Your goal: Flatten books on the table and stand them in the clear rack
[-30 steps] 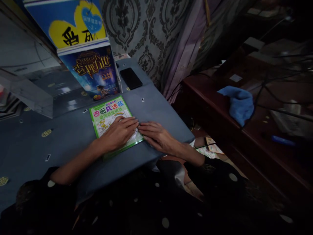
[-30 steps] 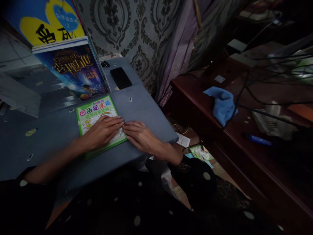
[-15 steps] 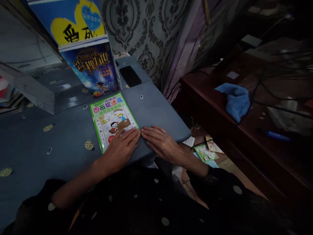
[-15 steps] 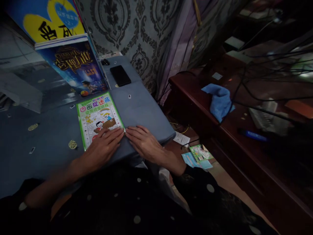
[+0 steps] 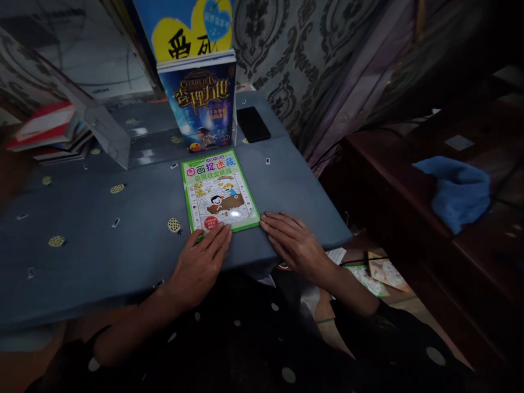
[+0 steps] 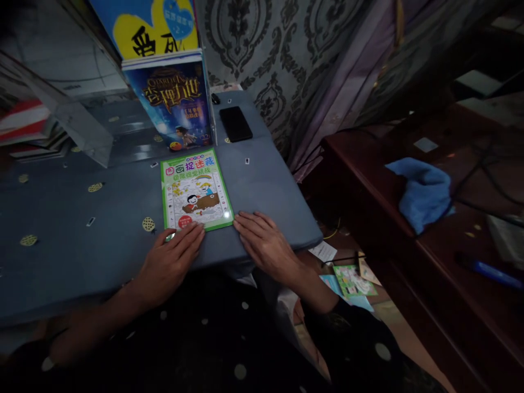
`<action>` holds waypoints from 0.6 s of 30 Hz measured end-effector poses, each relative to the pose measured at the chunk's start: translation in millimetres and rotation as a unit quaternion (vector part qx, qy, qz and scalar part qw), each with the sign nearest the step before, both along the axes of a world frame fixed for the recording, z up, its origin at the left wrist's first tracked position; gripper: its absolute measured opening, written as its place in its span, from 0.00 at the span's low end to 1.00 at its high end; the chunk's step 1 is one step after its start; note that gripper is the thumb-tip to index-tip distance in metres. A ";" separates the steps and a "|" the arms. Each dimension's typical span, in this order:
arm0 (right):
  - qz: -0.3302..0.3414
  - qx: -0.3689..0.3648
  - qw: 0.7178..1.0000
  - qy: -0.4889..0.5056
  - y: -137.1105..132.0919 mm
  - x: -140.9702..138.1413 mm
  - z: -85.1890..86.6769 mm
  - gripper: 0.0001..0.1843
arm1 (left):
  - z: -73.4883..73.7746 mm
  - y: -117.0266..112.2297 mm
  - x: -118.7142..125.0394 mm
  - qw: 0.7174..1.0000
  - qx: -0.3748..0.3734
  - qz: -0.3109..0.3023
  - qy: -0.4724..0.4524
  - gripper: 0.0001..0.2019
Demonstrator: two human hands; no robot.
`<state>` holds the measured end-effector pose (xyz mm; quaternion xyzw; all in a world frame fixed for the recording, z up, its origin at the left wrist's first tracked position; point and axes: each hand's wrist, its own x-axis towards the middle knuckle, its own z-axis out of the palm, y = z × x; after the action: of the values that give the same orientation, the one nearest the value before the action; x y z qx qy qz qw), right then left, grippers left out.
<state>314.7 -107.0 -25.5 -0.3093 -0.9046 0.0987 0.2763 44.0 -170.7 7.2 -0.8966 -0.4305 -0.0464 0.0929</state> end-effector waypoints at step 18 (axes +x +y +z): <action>0.043 0.027 0.997 -0.049 7.3 -17.1 21.7 0.19 | -11.2 -40.9 -37.0 0.993 0.026 0.079 -0.082 0.21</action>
<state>297.6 -99.7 -3.8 -0.2667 -0.9320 0.0709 0.2351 7.0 -211.6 -4.0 -0.8502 -0.5049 -0.1235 0.0836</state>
